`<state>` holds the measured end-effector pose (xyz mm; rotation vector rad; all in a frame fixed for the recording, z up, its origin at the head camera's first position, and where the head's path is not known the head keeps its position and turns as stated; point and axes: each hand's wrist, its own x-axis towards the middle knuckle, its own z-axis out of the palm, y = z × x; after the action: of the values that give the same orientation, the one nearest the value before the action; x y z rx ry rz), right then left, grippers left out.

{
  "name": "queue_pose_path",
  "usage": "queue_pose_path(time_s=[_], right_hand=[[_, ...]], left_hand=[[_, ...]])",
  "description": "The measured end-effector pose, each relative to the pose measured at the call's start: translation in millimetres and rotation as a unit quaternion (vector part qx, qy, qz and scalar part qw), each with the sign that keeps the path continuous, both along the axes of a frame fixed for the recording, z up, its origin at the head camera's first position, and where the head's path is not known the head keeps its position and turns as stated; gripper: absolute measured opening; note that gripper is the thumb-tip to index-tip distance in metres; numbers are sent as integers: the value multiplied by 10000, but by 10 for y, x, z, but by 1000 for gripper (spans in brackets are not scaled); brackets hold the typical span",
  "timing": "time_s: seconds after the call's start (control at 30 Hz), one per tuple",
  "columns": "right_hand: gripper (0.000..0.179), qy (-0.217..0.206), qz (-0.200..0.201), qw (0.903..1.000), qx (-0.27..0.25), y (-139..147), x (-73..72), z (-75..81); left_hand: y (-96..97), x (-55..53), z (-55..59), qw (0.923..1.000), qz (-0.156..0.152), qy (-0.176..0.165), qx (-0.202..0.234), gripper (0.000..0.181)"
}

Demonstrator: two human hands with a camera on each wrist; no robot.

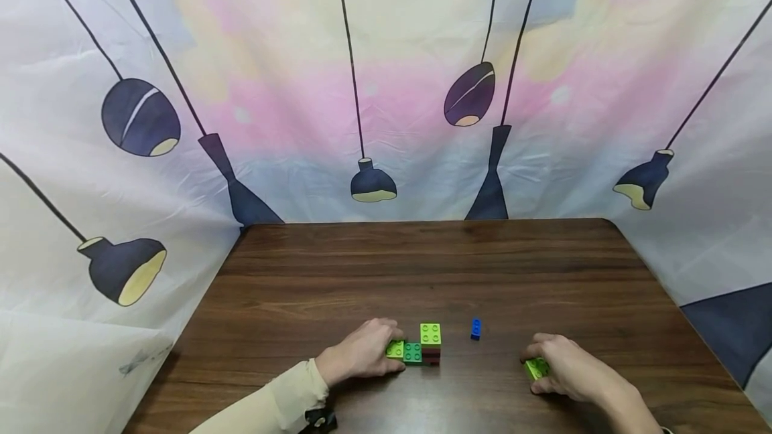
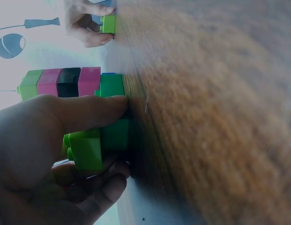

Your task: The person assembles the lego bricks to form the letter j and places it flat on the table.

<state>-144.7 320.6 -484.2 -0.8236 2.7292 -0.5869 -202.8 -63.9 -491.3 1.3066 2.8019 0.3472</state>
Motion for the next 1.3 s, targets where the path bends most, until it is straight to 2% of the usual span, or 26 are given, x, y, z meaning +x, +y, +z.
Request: queue_pose_path(time_s=[0.27,0.47,0.67,0.83,1.0,1.13,1.3], right_hand=[[36,-113,134,9998,22,-5,-54,21],[35,109,100,9998,160,-106,-121,100],[32,703,125,9974,-17,-298,-215,231],[30,1386,299,9896,-246,-448,-285,304],[28,1354,454,9889,-422,-604,-355,389],[26,1439,679,9858,-529,-723,-403,462],[23,1449,771,9842,-663,-839,-436,530]], left_hand=[[3,-8,-5,10000,5,17,-7,37],[-2,3,-21,10000,-10,8,-11,38],[2,-2,-13,9999,-30,92,-39,39],[8,4,-3,10000,-31,28,-66,38],[12,15,4,10000,-68,-54,-38,38],[14,9,11,10000,-36,-15,-44,38],[15,0,23,10000,-14,10,-80,36]])
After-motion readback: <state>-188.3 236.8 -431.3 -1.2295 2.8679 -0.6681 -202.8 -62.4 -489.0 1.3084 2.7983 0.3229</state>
